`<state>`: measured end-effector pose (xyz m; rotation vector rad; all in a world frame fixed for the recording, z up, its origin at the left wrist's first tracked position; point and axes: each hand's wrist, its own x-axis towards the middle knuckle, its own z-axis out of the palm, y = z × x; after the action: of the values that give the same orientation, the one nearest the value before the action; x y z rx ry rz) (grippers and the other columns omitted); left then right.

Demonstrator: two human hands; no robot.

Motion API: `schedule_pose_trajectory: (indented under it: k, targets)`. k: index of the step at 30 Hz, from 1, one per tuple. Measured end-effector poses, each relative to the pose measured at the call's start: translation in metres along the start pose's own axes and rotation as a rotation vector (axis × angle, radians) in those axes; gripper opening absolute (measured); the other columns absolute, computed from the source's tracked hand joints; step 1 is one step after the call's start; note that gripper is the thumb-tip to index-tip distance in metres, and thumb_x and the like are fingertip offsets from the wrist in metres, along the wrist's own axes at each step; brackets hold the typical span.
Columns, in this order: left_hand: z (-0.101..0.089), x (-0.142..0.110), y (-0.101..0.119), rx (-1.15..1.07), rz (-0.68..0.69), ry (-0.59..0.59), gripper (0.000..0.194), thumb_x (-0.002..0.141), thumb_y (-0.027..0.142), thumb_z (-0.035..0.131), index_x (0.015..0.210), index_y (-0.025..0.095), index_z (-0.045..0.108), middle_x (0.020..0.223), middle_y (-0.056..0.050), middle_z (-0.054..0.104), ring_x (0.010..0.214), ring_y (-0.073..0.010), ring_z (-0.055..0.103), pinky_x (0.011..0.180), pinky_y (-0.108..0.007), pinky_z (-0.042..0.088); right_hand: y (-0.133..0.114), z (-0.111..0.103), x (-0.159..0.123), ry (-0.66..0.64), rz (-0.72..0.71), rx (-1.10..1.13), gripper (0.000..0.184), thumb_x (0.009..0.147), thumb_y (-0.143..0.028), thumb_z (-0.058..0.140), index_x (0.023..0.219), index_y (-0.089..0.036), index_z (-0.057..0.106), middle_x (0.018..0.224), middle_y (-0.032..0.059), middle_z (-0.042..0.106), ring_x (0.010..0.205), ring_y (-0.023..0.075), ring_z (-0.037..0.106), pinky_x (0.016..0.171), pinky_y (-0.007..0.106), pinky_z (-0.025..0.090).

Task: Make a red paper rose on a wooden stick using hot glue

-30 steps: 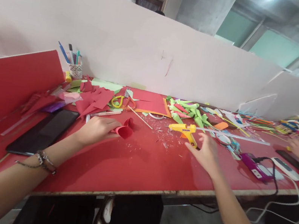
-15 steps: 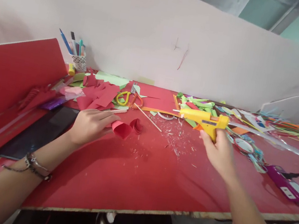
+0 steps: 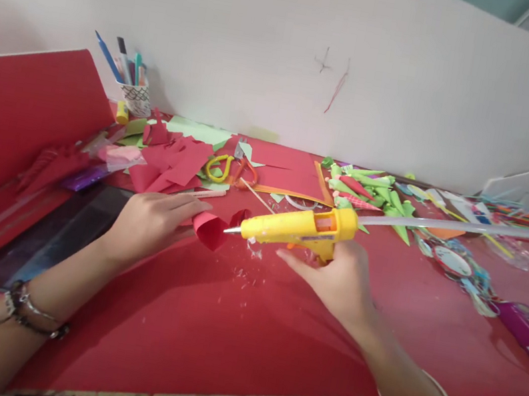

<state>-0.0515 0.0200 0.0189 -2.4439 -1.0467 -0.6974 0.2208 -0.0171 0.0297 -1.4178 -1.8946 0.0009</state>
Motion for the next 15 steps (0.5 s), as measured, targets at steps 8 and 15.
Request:
schedule_pose_trajectory:
  k: [8,15]
  targets:
    - [-0.0022,0.0031,0.0094,0.041,0.054,0.021,0.025,0.084,0.037,0.044,0.092,0.021,0.061,0.084,-0.002,0.069,0.071,-0.0163,0.064,0.057,-0.024,0.045,-0.0043,0.0105,-0.0063,0.011,-0.045,-0.091,0.035,0.064,-0.046,0.061,0.081,-0.016,0.060,0.050,-0.0003,0.055,0.045,0.0138,0.052,0.042,0.024,0.037]
    - [-0.0004,0.0013,0.0101,0.033,0.053,-0.001,0.030,0.087,0.035,0.035,0.094,0.021,0.061,0.085,-0.003,0.069,0.075,-0.0184,0.064,0.058,-0.026,0.045,-0.0066,0.0113,-0.0060,-0.015,-0.059,-0.114,0.028,0.065,-0.039,0.060,0.082,-0.017,0.060,0.050,-0.0008,0.057,0.041,0.0122,0.050,0.040,0.023,0.035]
